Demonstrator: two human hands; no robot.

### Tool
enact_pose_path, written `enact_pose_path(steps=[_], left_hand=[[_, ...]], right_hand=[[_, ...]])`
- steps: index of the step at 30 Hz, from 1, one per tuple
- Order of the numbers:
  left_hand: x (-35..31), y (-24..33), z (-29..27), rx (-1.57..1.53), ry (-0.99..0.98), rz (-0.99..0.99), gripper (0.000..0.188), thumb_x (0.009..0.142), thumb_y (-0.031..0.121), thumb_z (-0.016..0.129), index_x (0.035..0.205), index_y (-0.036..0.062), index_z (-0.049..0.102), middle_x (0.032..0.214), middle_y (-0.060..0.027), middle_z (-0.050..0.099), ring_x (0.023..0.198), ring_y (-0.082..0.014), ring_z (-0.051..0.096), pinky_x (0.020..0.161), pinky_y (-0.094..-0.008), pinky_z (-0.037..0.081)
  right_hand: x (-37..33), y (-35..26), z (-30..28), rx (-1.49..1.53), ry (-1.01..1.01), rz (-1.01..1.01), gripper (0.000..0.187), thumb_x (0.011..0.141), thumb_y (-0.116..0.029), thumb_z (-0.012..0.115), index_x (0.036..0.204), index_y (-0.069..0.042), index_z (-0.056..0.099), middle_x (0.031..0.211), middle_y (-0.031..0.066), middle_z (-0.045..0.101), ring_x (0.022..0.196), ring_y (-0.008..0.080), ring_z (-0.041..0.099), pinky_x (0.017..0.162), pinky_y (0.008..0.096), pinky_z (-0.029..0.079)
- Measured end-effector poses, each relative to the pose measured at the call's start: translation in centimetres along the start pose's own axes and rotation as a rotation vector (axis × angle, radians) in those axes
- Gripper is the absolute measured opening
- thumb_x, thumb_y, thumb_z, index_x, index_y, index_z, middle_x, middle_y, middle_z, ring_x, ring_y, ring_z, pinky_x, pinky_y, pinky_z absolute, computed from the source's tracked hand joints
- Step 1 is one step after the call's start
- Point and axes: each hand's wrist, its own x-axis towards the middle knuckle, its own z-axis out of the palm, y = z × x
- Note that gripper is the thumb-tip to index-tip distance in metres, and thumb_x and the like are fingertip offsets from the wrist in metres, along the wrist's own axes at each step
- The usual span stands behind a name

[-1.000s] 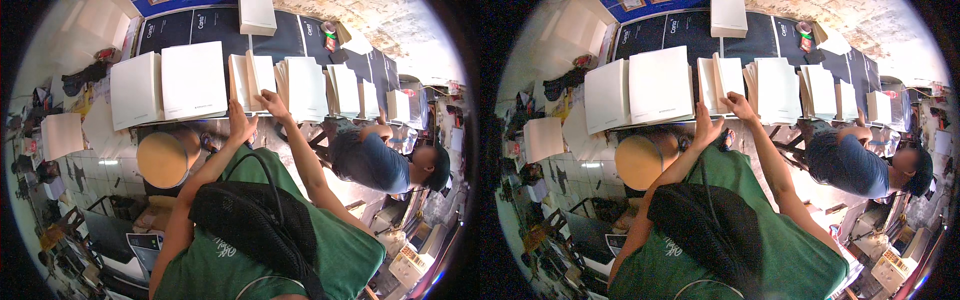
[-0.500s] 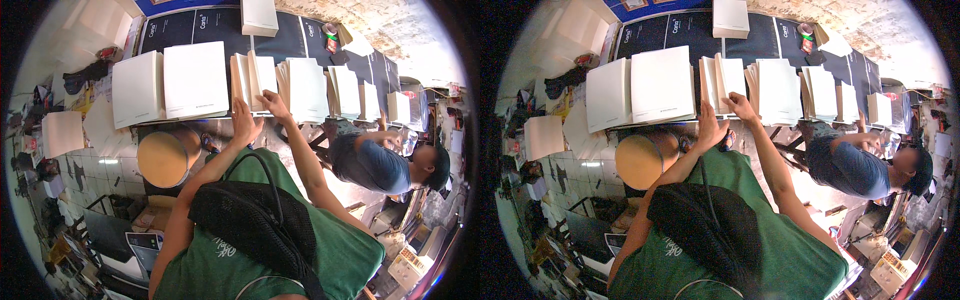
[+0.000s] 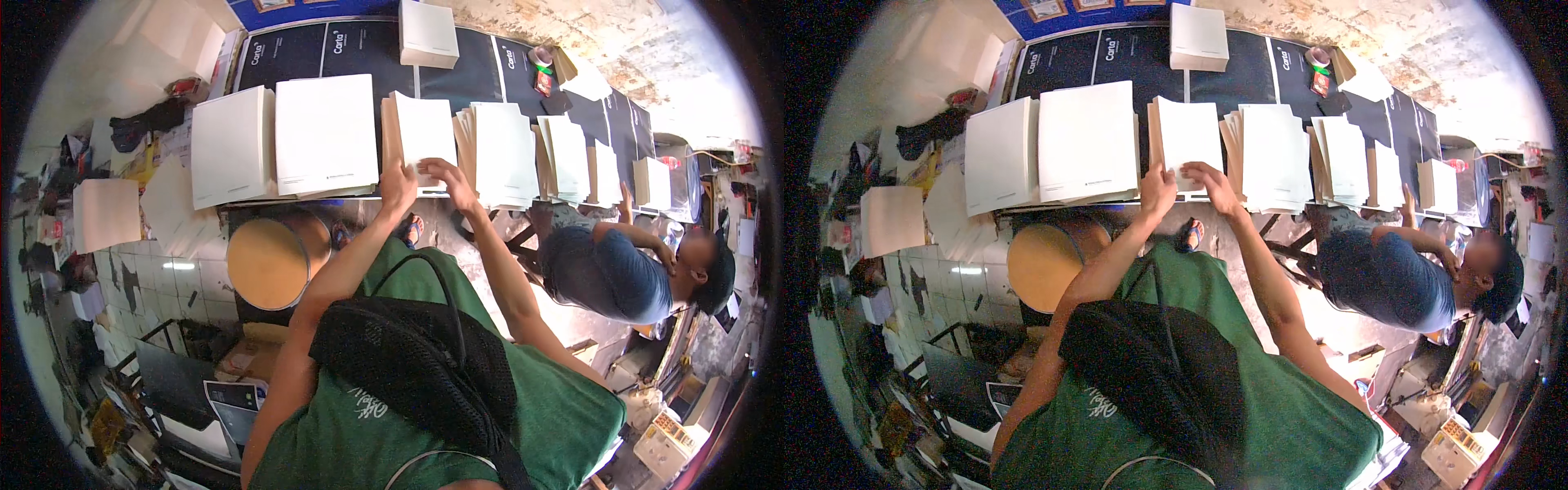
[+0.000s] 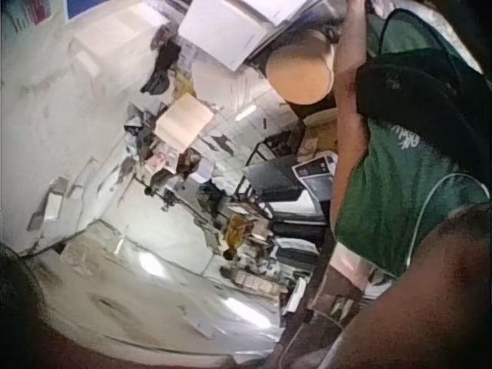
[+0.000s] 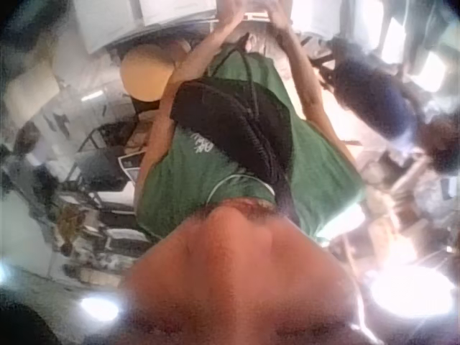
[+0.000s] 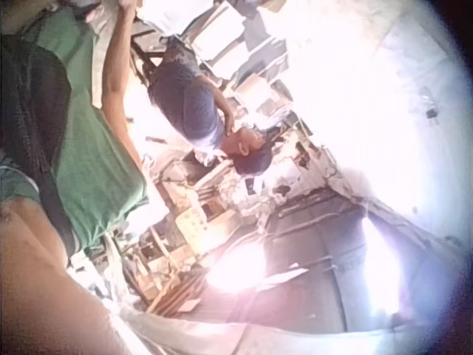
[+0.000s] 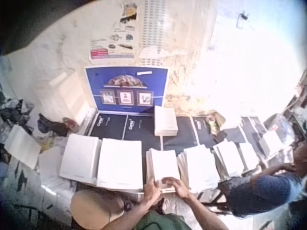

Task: The person organizes stacks of white paper at a long table by picking up sheets from different piles and combining them into a single stack by hand.

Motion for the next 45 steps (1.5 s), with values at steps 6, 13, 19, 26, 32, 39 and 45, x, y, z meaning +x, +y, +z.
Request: enact_pose_path(steps=[6, 13, 19, 26, 32, 39, 45], left_hand=[[-2.5, 6.2, -2.6, -0.262, -0.17, 0.109, 0.032, 0.101, 0.018, 0.054, 0.125, -0.0027, 0.061, 0.103, -0.0198, 0.073, 0.084, -0.0308, 0.073, 0.075, -0.041, 0.06], [-1.4, 7.2, -22.1, 0.85, -0.086, 0.605, 0.095, 0.083, 0.055, 0.073, 0.153, 0.0051, 0.033, 0.163, -0.0222, 0.022, 0.152, -0.0414, 0.013, 0.118, -0.0671, 0.008], [-2.7, -1.0, -26.4, 0.882, -0.167, 0.948, 0.052, 0.074, 0.022, 0.075, 0.124, 0.0082, 0.067, 0.132, -0.0123, 0.063, 0.134, -0.0265, 0.052, 0.119, -0.0558, 0.031], [-3.5, 5.5, -26.5, 0.615, -0.054, 1.022, 0.018, 0.073, 0.019, 0.075, 0.085, 0.0063, 0.069, 0.091, -0.0055, 0.072, 0.092, -0.0219, 0.07, 0.09, -0.0376, 0.057], [-0.9, 2.6, -36.7, 0.872, 0.33, 0.632, 0.072, 0.077, 0.037, 0.08, 0.137, 0.0059, 0.056, 0.141, -0.014, 0.056, 0.136, -0.0329, 0.047, 0.119, -0.0494, 0.025], [-5.5, -8.4, -42.5, 1.238, -0.034, 0.53, 0.077, 0.076, 0.035, 0.081, 0.143, 0.0104, 0.052, 0.15, -0.0115, 0.05, 0.145, -0.0292, 0.038, 0.124, -0.0545, 0.014], [-5.4, -1.0, -41.1, 0.776, 0.292, 0.577, 0.032, 0.074, 0.02, 0.079, 0.104, 0.0092, 0.075, 0.112, -0.0087, 0.072, 0.111, -0.0242, 0.066, 0.1, -0.0406, 0.051]], right_hand=[[-4.4, -3.0, -0.9, -0.882, 0.281, -0.497, 0.069, 0.08, -0.015, 0.072, 0.145, -0.006, 0.049, 0.138, 0.0215, 0.058, 0.125, 0.0355, 0.058, 0.105, 0.0441, 0.045], [-3.5, -15.2, 0.3, -0.59, 0.551, -0.403, 0.03, 0.089, 0.002, 0.064, 0.118, 0.0, 0.067, 0.094, 0.0186, 0.072, 0.083, 0.027, 0.072, 0.074, 0.0363, 0.057], [-1.1, -21.6, 7.7, -0.792, 0.259, -0.645, 0.079, 0.068, 0.003, 0.069, 0.143, -0.015, 0.054, 0.147, 0.0168, 0.051, 0.133, 0.0338, 0.052, 0.113, 0.0448, 0.041], [-0.8, -15.8, 12.8, -0.847, -0.045, -0.691, 0.078, 0.076, -0.003, 0.068, 0.149, -0.013, 0.044, 0.139, 0.0185, 0.058, 0.123, 0.0334, 0.061, 0.1, 0.0447, 0.054], [0.3, -25.6, 8.8, -0.761, 0.125, -0.677, 0.071, 0.071, 0.013, 0.064, 0.136, -0.014, 0.059, 0.128, 0.0161, 0.065, 0.102, 0.0323, 0.071, 0.087, 0.0358, 0.061], [3.3, -32.7, 16.8, -0.703, 0.159, -1.019, 0.076, 0.069, 0.005, 0.063, 0.142, -0.015, 0.054, 0.133, 0.0206, 0.061, 0.118, 0.0361, 0.063, 0.098, 0.0432, 0.054], [7.5, -21.2, 28.2, -0.943, -0.179, -0.93, 0.055, 0.087, -0.016, 0.057, 0.142, -0.013, 0.049, 0.116, 0.013, 0.063, 0.092, 0.0279, 0.07, 0.07, 0.044, 0.058]])
